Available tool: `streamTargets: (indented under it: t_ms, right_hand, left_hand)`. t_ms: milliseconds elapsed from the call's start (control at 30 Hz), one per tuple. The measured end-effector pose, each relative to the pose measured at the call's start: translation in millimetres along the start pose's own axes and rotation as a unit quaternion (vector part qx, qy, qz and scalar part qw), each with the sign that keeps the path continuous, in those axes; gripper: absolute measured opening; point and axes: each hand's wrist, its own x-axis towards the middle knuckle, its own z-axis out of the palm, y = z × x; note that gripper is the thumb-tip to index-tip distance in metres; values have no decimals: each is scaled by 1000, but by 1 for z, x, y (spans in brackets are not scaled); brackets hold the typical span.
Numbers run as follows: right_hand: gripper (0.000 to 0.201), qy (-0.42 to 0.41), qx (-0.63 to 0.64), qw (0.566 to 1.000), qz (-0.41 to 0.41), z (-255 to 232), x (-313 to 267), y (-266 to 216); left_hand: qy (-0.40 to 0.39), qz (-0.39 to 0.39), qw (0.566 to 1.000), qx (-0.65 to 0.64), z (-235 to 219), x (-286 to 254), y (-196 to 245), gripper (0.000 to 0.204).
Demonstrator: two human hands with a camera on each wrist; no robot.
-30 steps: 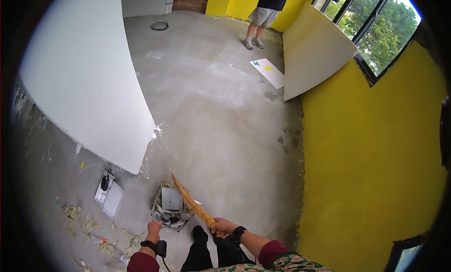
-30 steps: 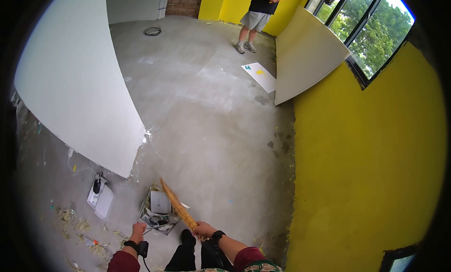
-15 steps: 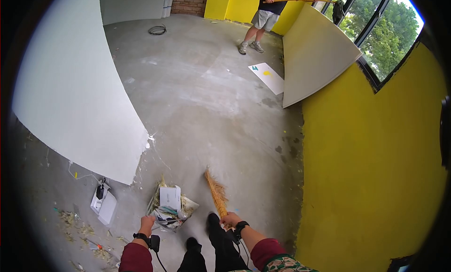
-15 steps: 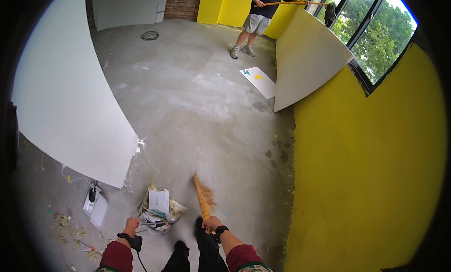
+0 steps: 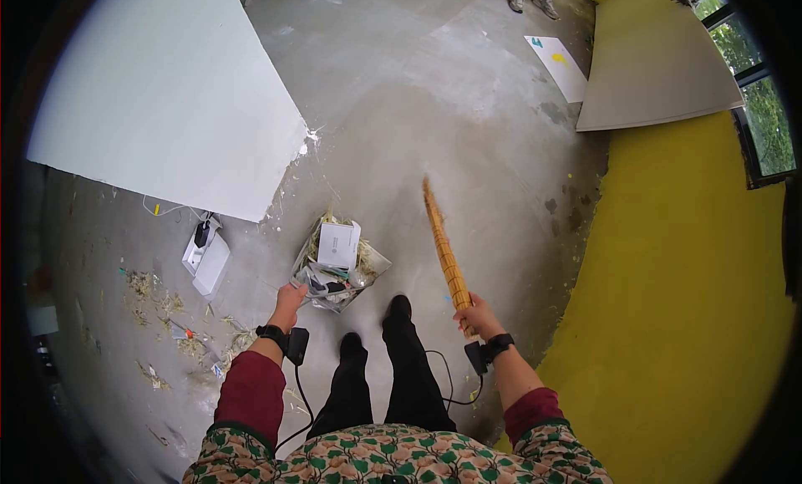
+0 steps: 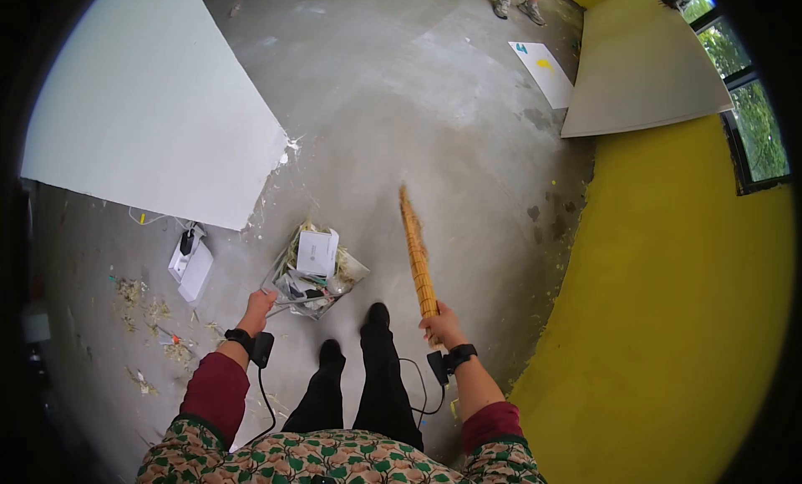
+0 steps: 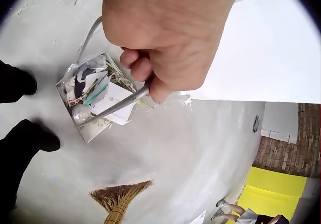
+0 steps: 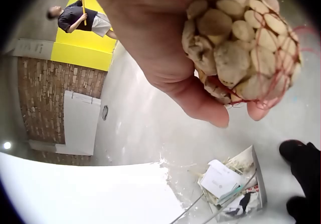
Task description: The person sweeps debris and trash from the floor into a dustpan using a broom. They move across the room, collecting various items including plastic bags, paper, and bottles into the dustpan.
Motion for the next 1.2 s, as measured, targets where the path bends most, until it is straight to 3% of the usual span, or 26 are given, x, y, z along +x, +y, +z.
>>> streamTargets:
  t_ms: [67,133,267,300,367,433,467,633,700,733,900,967,1033,1100,1200]
  right_hand:
    - [36,12,-15,1000,6,1,32,-11]
    - [28,6,-39,998,45,17,59,-16]
    - [38,-93,-188,978,7,115,27,9]
    - [43,-145,-196,970,4,137,18,15]
    - [47,-130,-272,953,-27,170,-1,23]
    - [48,-156,-334,928,-61,185,-25,3]
    - [48,-173,-380,904,-91,196,-35,-8]
    - [52,-286,-440,848,-78,274,-72,-11]
    - [63,-351,-417,838,-12,309,-82,-9]
    - [67,-360,-420,833,-21,325,-91,-9]
    - [70,-348,-474,808,-25,394,-114,-18]
    - [72,-318,-475,820,-27,413,-102,-16]
    - [64,-286,-500,817,-32,434,-106,-15]
    - [37,-274,-552,784,-68,459,-99,-19]
    - [35,-279,-610,739,-61,502,-89,-11]
  left_hand:
    - [22,24,998,50,8,-8,19,17]
    - [25,14,999,23,5,-4,5,17]
    - [51,11,999,-11,1,-17,6,17]
    - [67,2,997,-22,-11,-22,-1,17]
    - [84,-48,995,13,-48,-35,-16,12]
    - [109,-34,993,-28,-84,-50,-36,13]
    - [128,-32,989,-61,-103,-59,-50,14]
    - [203,-67,965,-150,-180,-125,-146,20]
    - [235,-85,951,-181,-203,-155,-176,22]
    - [262,-75,939,-211,-212,-171,-189,23]
    - [328,-121,905,-242,-271,-238,-274,18]
    - [382,-145,883,-230,-285,-265,-313,16]
    - [393,-165,868,-255,-291,-293,-346,17]
    - [422,-194,840,-280,-296,-317,-353,18]
    - [446,-221,815,-296,-295,-330,-385,16]
